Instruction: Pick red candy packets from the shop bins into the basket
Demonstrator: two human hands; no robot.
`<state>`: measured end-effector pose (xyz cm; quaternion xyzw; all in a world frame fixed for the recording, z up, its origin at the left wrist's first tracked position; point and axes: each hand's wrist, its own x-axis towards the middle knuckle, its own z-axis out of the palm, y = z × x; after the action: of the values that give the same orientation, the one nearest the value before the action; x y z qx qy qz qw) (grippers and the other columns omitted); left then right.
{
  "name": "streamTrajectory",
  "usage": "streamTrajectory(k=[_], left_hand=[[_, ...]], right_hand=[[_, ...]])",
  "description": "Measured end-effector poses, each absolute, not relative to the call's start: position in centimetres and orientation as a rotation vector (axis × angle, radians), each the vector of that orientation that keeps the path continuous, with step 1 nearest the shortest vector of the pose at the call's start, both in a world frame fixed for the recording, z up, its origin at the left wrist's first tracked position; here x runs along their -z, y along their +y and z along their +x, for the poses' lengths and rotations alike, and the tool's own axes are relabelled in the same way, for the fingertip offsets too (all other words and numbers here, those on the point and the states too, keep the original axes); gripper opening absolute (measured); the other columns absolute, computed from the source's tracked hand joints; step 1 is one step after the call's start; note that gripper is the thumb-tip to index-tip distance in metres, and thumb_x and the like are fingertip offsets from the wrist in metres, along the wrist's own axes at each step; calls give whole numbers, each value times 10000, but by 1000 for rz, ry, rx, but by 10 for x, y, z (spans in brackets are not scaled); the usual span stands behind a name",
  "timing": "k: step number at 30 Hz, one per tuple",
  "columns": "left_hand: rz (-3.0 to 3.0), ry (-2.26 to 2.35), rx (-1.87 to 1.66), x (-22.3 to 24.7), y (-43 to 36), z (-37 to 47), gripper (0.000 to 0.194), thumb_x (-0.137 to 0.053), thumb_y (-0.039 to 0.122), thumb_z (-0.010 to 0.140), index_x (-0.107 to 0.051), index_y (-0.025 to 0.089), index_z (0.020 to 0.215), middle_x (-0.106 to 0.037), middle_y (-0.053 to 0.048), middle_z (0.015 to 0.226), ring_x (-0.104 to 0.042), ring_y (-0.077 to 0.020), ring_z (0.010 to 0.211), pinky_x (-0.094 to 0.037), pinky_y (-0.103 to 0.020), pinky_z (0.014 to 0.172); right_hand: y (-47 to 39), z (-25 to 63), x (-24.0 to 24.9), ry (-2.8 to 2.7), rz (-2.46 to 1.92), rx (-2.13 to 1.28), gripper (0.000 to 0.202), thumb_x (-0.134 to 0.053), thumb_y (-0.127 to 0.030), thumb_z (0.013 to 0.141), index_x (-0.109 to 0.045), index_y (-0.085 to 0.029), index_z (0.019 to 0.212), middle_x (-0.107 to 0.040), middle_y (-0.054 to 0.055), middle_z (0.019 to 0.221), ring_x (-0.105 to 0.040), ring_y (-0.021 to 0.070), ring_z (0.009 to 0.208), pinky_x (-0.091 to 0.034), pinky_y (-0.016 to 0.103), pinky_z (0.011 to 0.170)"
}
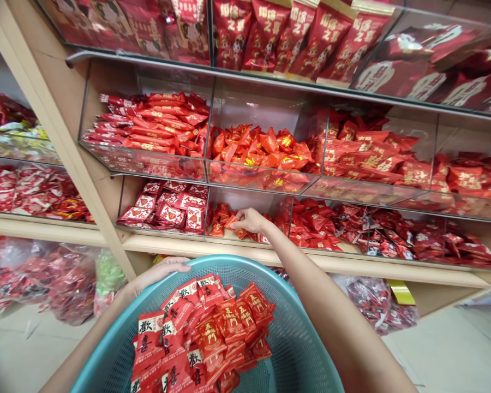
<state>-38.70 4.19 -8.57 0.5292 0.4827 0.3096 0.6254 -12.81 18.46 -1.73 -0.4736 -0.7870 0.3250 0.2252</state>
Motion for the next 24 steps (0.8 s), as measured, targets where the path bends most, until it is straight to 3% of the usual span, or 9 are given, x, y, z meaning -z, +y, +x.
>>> streamTrajectory(k=[4, 11, 16, 20, 24], left_hand=[[1166, 1052, -727, 81, 42, -385, 330, -621, 353, 686, -666, 158, 948, -703, -10, 797, -622, -207, 740, -449, -285, 713], [1180, 1063, -729, 80, 44, -387, 295, -636, 338, 671, -676, 161, 903, -704, 6, 787, -620, -202, 771, -434, -272, 744], [1163, 1064, -740, 86, 46, -387, 288, -640, 345, 662, -676, 166, 885, -707, 8, 788, -624, -191, 727, -440, -267, 708], [1154, 1054, -731, 86, 45, -386, 320, -633, 362, 668, -668, 157, 912, -707, -15, 809, -626, -192, 713, -454, -276, 696], [1165, 1061, -729, 81, 43, -386, 315, -631, 343, 684, -667, 155, 935, -702, 0, 798, -616, -188, 745, -444, -268, 723]], right_hand=[[175, -129, 12, -1795, -1150, -1016, 296, -712, -363, 581, -579, -136, 716, -608, -2, 665, -527, 97, 611, -425, 218, 572], [169, -121, 2, -1221, -1136, -1237, 164, -693, -214, 648, -547, -166, 703, -586, -16, 641, -536, 78, 545, -477, 180, 487], [157, -116, -1, -1099, -1042, -1344, 148, -650, -160, 691, -515, -191, 742, -633, 7, 801, -618, 102, 735, -565, 217, 673], [127, -117, -5, -1040, -839, -1488, 142, -643, -131, 686, -559, -192, 784, -644, 6, 914, -603, 108, 906, -527, 238, 834], [95, -118, -8, -1036, -789, -1572, 171, -642, -140, 684, -593, -191, 840, -642, 26, 993, -588, 132, 970, -503, 254, 872]])
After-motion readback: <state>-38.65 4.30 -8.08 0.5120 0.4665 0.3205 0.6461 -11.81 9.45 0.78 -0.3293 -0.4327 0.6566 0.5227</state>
